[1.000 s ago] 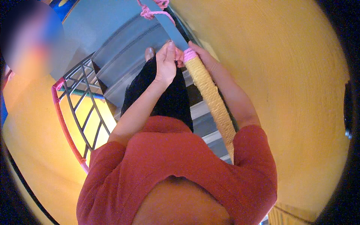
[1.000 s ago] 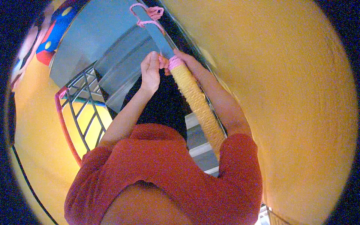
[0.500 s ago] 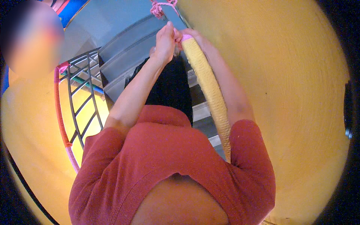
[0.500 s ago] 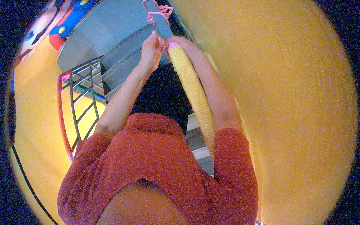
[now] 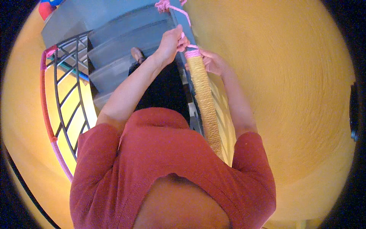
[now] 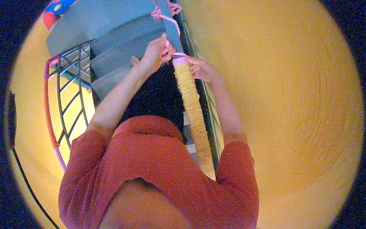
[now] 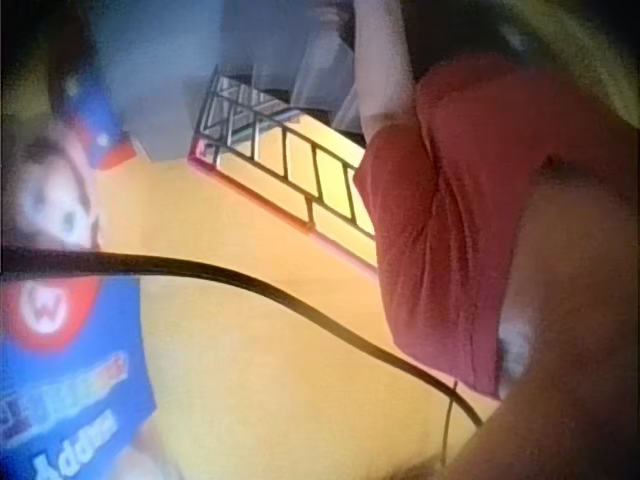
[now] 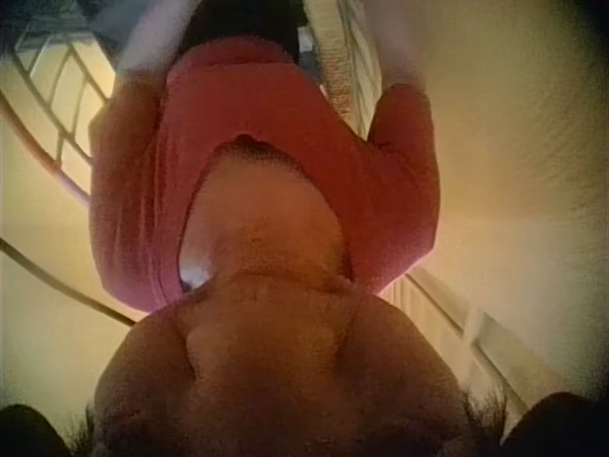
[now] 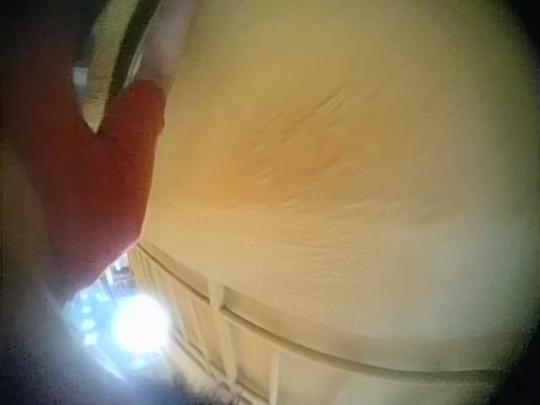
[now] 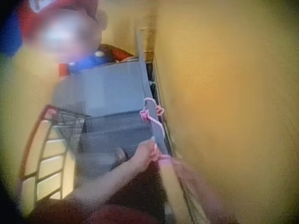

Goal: The person wraps a pink rope around a metal handrail on a staircase, securing it by looping the rope around the rail and pulling it tight against the railing.

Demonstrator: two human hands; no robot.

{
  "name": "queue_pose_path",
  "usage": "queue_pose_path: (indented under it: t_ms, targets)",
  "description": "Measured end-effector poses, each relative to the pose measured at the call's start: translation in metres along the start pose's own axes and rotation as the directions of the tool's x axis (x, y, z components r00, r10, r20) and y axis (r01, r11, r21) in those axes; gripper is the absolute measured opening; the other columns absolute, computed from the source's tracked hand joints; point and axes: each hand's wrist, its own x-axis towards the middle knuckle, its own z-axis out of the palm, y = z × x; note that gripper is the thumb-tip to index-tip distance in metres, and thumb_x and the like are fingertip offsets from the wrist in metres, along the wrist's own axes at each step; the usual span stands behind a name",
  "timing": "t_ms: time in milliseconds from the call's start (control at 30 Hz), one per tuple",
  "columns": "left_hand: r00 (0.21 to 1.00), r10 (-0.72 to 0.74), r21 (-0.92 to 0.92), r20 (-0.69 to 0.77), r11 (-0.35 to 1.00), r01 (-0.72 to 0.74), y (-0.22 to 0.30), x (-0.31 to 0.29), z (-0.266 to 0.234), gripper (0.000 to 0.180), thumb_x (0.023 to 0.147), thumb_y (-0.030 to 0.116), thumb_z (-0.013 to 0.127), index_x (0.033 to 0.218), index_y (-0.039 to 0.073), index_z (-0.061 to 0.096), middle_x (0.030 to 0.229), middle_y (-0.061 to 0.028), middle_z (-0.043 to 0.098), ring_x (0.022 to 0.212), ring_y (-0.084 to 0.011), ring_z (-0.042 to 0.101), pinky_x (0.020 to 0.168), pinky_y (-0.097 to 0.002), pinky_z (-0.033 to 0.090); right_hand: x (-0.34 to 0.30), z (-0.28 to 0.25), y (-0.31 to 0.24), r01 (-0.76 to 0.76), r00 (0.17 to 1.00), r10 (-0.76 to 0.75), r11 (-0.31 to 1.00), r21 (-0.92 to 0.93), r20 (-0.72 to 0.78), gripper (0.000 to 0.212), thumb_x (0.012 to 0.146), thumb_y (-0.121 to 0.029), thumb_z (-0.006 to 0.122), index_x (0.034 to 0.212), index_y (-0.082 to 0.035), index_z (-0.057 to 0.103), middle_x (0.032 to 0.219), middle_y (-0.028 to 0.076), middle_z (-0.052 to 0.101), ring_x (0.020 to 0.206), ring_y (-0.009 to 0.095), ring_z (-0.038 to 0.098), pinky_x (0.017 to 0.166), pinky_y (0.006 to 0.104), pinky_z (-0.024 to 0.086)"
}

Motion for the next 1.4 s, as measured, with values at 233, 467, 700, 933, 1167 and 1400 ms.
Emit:
queue_pose_path:
  t_ms: [233, 467, 700, 933, 1167, 1400]
  targets:
    - [0.997, -0.077, -0.119, 0.0, 0.99, 0.076, -0.005, 0.011, 0.001, 0.039, 0.098, 0.036, 0.041, 0.067, 0.012, 0.043, 0.054, 0.0005, 0.037, 0.05, -0.0147, 0.038, 0.047, -0.0297, 0.028, 0.023, 0.043, -0.031, -0.177, 0.944, 0.118, 0.969, -0.17, -0.309, 0.037, 0.076, -0.023, 0.072, 0.106, -0.007, 0.056, 0.087, 0.01, 0.059, 0.075, 0.023, 0.062, 0.072, 0.0397, 0.055]
    - [0.989, -0.134, -0.307, -0.068, 0.946, 0.107, -0.016, 0.006, 0.0, 0.035, 0.097, 0.032, 0.045, 0.071, 0.008, 0.043, 0.057, -0.0016, 0.04, 0.048, -0.0135, 0.038, 0.045, -0.0288, 0.028, 0.023, 0.053, -0.029, -0.202, 0.861, 0.032, 0.938, -0.283, -0.508, 0.022, 0.073, -0.021, 0.073, 0.087, -0.006, 0.065, 0.076, 0.006, 0.062, 0.065, 0.018, 0.06, 0.06, 0.0331, 0.051]
    - [0.999, -0.009, -0.233, 0.053, 0.972, 0.021, -0.019, -0.006, 0.01, 0.034, 0.097, 0.031, 0.047, 0.07, 0.009, 0.046, 0.057, 0.0004, 0.041, 0.05, -0.0112, 0.04, 0.052, -0.0281, 0.039, 0.02, 0.052, -0.021, -0.27, 0.7, -0.131, 0.861, -0.43, -0.702, 0.021, 0.069, -0.022, 0.077, 0.078, -0.006, 0.068, 0.07, 0.005, 0.064, 0.059, 0.017, 0.059, 0.054, 0.0314, 0.048]
    - [0.981, 0.137, -0.181, 0.135, 0.977, -0.111, -0.031, -0.005, 0.009, 0.036, 0.096, 0.031, 0.049, 0.068, 0.011, 0.042, 0.058, 0.0036, 0.04, 0.052, -0.0086, 0.037, 0.051, -0.0254, 0.032, 0.023, 0.059, -0.012, -0.591, 0.473, -0.473, 0.456, -0.666, -0.743, 0.028, 0.07, -0.03, 0.077, 0.075, -0.005, 0.067, 0.071, 0.009, 0.067, 0.06, 0.019, 0.062, 0.053, 0.0333, 0.049]
    - [0.993, -0.078, -0.133, 0.094, 0.987, 0.09, -0.006, 0.006, -0.014, 0.039, 0.095, 0.037, 0.049, 0.066, 0.013, 0.043, 0.058, 0.0026, 0.042, 0.052, -0.0089, 0.04, 0.047, -0.0249, 0.031, 0.02, 0.051, -0.027, -0.196, 0.83, 0.035, 0.953, -0.232, -0.557, 0.026, 0.073, -0.019, 0.071, 0.092, -0.003, 0.063, 0.079, 0.01, 0.065, 0.068, 0.02, 0.064, 0.062, 0.0357, 0.052]
    - [0.987, -0.136, -0.312, 0.088, 0.937, 0.158, -0.003, 0.014, -0.023, 0.037, 0.095, 0.034, 0.049, 0.07, 0.008, 0.044, 0.058, 0.0002, 0.039, 0.051, -0.0123, 0.04, 0.047, -0.0268, 0.029, 0.027, 0.045, -0.029, -0.165, 0.895, 0.158, 0.986, 0.02, -0.417, 0.023, 0.074, -0.017, 0.068, 0.091, -0.004, 0.061, 0.077, 0.008, 0.062, 0.063, 0.019, 0.06, 0.06, 0.0324, 0.051]
